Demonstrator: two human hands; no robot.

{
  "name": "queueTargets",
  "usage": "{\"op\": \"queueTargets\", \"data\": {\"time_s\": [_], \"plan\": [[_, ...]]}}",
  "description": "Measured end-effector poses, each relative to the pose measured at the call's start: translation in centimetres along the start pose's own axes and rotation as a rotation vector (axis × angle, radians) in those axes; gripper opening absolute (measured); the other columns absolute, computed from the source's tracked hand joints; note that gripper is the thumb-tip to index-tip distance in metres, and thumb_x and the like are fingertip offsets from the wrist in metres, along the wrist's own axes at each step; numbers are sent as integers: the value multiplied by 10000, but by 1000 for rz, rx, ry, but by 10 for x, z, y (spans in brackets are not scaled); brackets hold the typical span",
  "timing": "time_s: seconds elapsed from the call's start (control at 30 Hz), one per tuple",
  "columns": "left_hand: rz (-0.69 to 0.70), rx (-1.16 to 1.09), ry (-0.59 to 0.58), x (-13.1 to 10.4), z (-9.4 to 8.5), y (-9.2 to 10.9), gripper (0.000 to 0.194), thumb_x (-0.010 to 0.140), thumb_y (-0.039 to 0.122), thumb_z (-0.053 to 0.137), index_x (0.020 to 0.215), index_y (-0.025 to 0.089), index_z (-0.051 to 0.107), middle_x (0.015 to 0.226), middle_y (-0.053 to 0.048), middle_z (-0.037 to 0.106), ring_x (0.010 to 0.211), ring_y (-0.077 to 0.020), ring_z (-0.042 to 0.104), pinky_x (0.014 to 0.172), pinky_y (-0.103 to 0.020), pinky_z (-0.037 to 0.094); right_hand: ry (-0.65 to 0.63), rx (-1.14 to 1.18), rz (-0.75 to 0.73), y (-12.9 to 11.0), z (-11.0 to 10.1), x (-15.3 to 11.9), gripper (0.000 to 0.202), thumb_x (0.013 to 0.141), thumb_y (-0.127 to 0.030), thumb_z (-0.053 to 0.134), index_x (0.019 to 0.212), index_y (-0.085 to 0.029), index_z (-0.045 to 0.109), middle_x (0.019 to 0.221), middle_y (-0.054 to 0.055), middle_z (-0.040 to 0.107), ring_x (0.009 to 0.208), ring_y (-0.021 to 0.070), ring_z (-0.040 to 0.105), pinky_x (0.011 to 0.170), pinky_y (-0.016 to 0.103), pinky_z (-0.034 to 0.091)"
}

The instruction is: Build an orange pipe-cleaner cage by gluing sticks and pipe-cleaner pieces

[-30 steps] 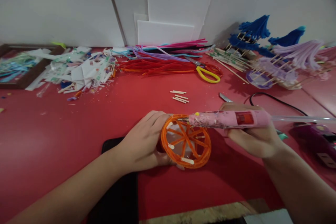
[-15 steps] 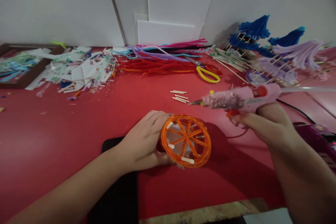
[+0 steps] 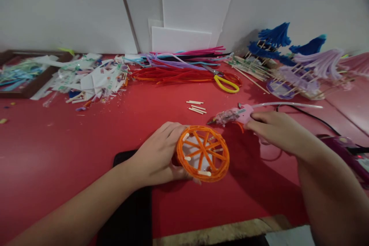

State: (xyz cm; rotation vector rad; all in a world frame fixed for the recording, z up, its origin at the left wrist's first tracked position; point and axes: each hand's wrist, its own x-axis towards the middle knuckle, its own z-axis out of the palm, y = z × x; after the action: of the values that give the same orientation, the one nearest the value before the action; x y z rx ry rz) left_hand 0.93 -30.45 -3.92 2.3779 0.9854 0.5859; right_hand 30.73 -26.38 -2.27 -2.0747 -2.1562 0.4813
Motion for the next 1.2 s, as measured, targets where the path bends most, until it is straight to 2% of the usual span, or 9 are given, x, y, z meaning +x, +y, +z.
{"op": "queueTargets", "data": {"time_s": [0.1, 0.2, 0.3, 0.4, 0.5, 0.57, 0.67, 0.93, 1.2], "plan": [[13, -9, -3, 0, 0, -1, 467, 776, 502, 723, 1082, 187, 565, 1057, -115, 656, 972, -286, 603, 906, -474, 521, -72, -152, 44, 5, -4, -2, 352, 804, -418, 431, 506, -230, 439, 547, 26, 552, 519, 171, 482, 538, 305, 307], [27, 12, -10, 0, 0, -3, 472, 767, 515, 733, 1070, 191, 573, 1075, -122, 660, 997, -300, 612, 922, -490, 519, -78, -196, 45, 14, -15, -4, 350, 826, -438, 445, 564, -231, 551, 634, 51, 654, 586, 199, 557, 588, 321, 365], [51, 28, 2, -1, 1, -5, 497, 752, 531, 748, 1077, 203, 565, 1107, -123, 659, 1029, -313, 616, 934, -498, 520, 129, -132, 25, 15, -24, -3, 235, 811, -360, 529, 712, -220, 690, 754, 76, 739, 678, 219, 648, 631, 323, 420], [62, 10, 13, -1, 2, -6, 484, 751, 483, 753, 1092, 205, 552, 1086, -119, 657, 1020, -307, 621, 911, -484, 537, 296, 21, -188, 1, -20, 3, 203, 836, -263, 554, 871, -184, 738, 862, 95, 772, 731, 199, 685, 675, 306, 472], [66, 0, 19, -1, 2, -5, 472, 758, 416, 739, 1129, 204, 539, 1049, -108, 653, 978, -289, 625, 876, -465, 552, 239, 60, -417, -24, -8, 19, 186, 862, -229, 566, 905, -187, 742, 923, 76, 780, 821, 191, 699, 750, 293, 501], [78, 1, 23, -1, 2, -5, 471, 754, 445, 745, 1108, 203, 549, 1028, -102, 654, 950, -282, 626, 863, -461, 554, 162, -43, -547, -41, 0, 33, 180, 860, -179, 573, 914, -188, 745, 953, 74, 778, 919, 216, 687, 848, 324, 489], [96, -7, 24, -1, 2, -5, 475, 753, 505, 745, 1074, 204, 565, 1024, -100, 662, 941, -281, 631, 862, -465, 549, 58, -172, -649, -61, 6, 50, 218, 886, -149, 544, 958, -178, 748, 981, 84, 771, 988, 233, 657, 906, 347, 452], [72, -34, -6, -1, 2, -6, 472, 767, 516, 724, 1096, 214, 571, 1098, -111, 673, 1010, -295, 635, 916, -471, 530, -93, -256, -637, -86, 7, 72, 207, 862, -191, 561, 803, -152, 755, 826, 93, 746, 738, 178, 615, 651, 290, 352], [86, -21, -37, -1, 1, -4, 389, 828, 492, 668, 1075, 204, 583, 1051, -96, 676, 974, -278, 627, 900, -467, 529, -121, -245, -596, -89, 9, 74, 204, 812, -184, 573, 661, -157, 708, 641, 65, 683, 574, 143, 526, 562, 305, 281]]}}
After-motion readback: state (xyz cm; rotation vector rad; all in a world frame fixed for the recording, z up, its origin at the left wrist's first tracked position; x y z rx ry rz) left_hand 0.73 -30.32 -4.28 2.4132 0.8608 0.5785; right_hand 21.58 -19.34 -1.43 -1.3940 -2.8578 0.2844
